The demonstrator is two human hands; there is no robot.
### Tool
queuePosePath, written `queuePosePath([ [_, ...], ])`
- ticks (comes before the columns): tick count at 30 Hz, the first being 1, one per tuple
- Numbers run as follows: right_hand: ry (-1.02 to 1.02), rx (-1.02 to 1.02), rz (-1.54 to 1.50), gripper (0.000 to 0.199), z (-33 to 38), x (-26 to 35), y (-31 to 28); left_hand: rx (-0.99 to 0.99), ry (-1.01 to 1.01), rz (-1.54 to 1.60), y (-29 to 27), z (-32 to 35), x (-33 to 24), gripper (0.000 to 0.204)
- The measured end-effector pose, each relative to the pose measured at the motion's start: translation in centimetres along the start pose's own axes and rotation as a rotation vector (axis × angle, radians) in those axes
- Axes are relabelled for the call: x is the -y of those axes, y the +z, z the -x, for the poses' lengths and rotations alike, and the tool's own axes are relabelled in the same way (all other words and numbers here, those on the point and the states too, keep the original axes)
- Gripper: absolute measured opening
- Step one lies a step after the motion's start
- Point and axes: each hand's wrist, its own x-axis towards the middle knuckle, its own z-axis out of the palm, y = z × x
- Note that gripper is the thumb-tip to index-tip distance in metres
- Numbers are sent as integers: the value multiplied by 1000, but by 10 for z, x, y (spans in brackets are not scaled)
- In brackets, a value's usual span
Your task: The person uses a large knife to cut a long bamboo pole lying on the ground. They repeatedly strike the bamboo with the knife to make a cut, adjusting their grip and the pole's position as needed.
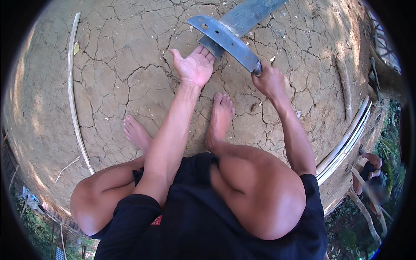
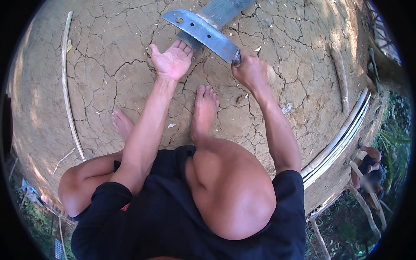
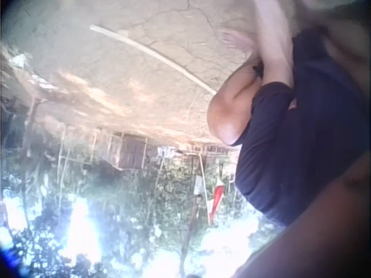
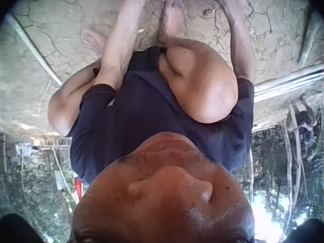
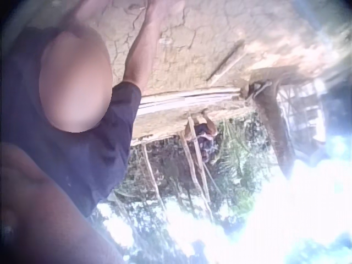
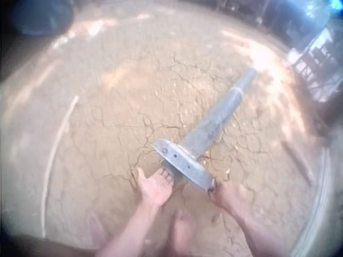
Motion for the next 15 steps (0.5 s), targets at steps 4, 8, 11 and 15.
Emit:
queuePosePath([
  [4,-82,1,1,18,9,7,20,7,69,-60,7,0,-3,116],
  [8,62,-123,12,18,-17,0,8,65,-19,57,-7,-6,-11,111],
  [11,65,-114,-79,20,-11,2,12,46,-37,88,-6,-7,-11,111],
  [15,-56,-70,-8,23,5,0,21,838,-111,327,-46,-29,-10,126],
])
